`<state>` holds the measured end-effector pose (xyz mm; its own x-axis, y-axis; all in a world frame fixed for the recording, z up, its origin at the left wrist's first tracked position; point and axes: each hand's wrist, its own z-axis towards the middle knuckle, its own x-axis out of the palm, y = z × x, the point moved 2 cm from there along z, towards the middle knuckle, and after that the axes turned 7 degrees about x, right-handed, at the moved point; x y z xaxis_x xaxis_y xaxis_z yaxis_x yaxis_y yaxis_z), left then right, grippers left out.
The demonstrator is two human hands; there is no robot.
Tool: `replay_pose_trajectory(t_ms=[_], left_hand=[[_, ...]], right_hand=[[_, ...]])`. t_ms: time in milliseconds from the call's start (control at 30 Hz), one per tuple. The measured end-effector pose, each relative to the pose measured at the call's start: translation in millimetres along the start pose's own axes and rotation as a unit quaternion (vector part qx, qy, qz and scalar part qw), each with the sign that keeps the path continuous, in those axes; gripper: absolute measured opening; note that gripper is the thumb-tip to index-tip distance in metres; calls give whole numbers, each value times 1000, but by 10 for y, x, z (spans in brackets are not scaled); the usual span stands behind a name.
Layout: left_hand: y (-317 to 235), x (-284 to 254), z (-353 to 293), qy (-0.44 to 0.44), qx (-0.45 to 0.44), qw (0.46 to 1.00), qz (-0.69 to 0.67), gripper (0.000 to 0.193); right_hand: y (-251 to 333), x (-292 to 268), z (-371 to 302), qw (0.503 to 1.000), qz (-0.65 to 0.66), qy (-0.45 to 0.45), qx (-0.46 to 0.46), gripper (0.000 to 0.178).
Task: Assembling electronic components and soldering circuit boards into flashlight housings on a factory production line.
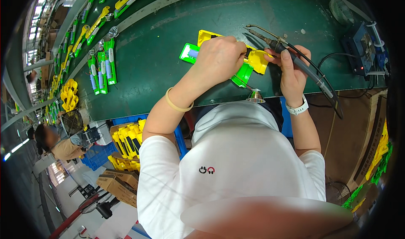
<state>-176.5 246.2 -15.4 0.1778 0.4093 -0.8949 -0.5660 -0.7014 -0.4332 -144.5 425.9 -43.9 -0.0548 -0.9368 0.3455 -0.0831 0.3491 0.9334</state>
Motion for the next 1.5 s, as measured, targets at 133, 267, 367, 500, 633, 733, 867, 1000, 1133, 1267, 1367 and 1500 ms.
replay_pose_trajectory(t_ms=[133, 267, 367, 500, 633, 733, 867, 1000, 1133, 1267, 1367, 1500], left_hand=[[-10, 0, 6, 1, -2, 1000, 2, 12], [-8, -3, -7, -2, -5, 1000, 0, 12], [-14, -13, -14, 22, -17, 1000, -4, 14], [62, -347, -89, -65, 67, 991, -92, 16], [37, -462, -257, -42, -173, 894, -411, 13], [-11, -345, -269, -58, -178, 852, -488, 28], [-138, -316, -147, 0, -45, 934, -355, 14], [-28, -302, -202, 8, -148, 823, -549, 9], [277, -375, -464, -49, -198, 775, -598, 9], [482, -380, -426, -99, -55, 934, -338, 8], [560, -382, -324, -69, 23, 992, -100, 10], [685, -381, -282, -27, 10, 998, -60, 10]], right_hand=[[-1, -4, -2, 1000, 1, -1, -4, 28], [-14, -8, -2, 1000, -15, 2, -7, 25], [-14, -10, 0, 1000, -15, 3, -9, 25], [1, -12, -7, 1000, -12, -4, -7, 26], [-9, -15, -5, 1000, -12, 4, 5, 27], [-2, 1, 0, 1000, -4, 2, 13, 28], [2, 8, 12, 1000, -7, -4, 21, 28], [-21, -13, 10, 999, 11, -36, 18, 26], [-2, -145, -38, 994, -56, -72, -60, 26], [74, 69, -93, 998, -20, -38, -42, 29], [-29, 297, -46, 999, -51, -4, 11, 30], [-113, 390, 37, 996, -73, 8, 56, 30]])
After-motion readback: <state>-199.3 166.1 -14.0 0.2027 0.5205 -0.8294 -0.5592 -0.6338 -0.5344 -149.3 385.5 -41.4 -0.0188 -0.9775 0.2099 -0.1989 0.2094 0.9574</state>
